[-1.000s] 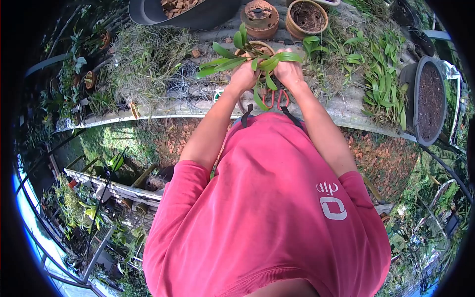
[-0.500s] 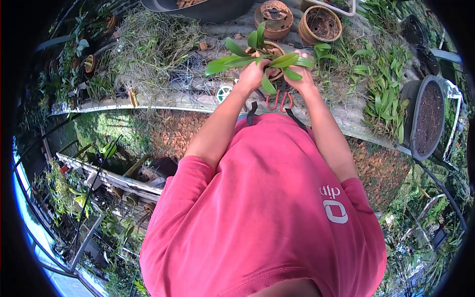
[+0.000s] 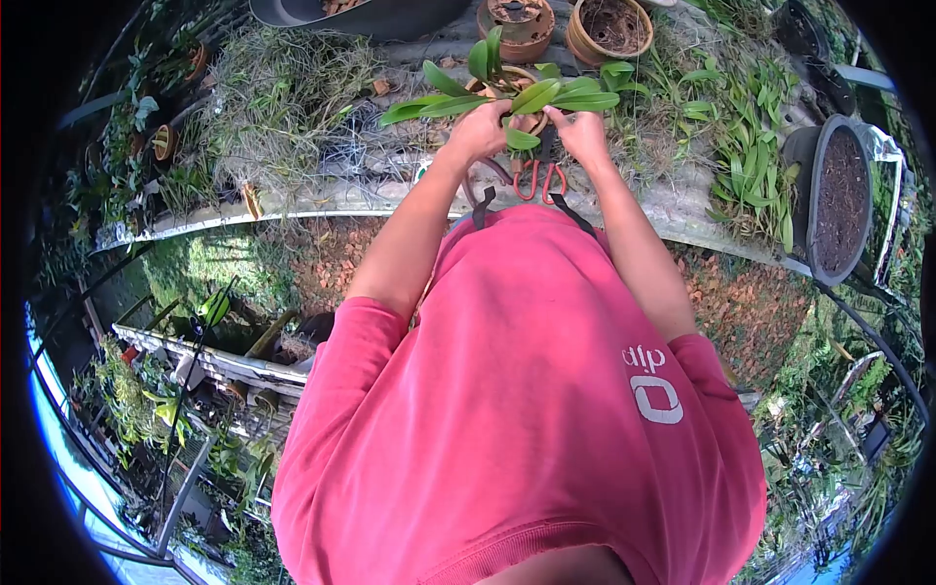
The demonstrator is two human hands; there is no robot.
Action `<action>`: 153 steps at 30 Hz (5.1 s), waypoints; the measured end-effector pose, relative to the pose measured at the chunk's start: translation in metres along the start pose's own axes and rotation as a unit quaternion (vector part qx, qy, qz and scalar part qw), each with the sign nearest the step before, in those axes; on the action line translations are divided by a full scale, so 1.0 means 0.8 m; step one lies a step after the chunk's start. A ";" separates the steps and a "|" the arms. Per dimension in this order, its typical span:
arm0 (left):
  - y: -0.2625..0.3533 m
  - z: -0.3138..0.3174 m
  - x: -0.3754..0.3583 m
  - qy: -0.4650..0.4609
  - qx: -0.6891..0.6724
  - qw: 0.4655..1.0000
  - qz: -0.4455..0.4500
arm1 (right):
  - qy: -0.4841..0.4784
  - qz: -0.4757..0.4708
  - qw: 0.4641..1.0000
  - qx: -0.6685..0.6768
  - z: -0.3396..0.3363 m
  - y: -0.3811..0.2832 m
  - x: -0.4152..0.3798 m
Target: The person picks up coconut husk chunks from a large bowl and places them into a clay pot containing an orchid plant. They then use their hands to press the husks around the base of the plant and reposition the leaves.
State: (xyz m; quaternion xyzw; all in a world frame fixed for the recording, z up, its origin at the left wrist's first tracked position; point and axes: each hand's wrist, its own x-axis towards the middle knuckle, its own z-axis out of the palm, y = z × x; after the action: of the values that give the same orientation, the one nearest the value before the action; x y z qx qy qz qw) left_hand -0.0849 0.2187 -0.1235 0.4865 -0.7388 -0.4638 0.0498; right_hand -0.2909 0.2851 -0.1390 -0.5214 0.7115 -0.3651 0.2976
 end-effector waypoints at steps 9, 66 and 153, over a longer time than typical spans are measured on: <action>0.001 0.003 0.007 -0.015 0.029 0.999 0.027 | -0.025 -0.003 0.995 -0.098 0.003 -0.015 -0.023; -0.104 0.087 -0.064 0.114 0.072 0.987 -0.091 | -0.114 0.081 0.986 -0.089 0.078 0.051 -0.139; 0.025 0.033 -0.017 0.158 0.047 0.985 -0.041 | -0.053 -0.061 0.996 0.042 -0.024 -0.007 0.006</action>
State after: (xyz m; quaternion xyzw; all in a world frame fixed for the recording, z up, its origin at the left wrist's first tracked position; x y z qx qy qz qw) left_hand -0.1052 0.2481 -0.1186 0.5851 -0.7221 -0.3475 0.1240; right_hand -0.3045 0.2837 -0.1242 -0.5691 0.6462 -0.3840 0.3334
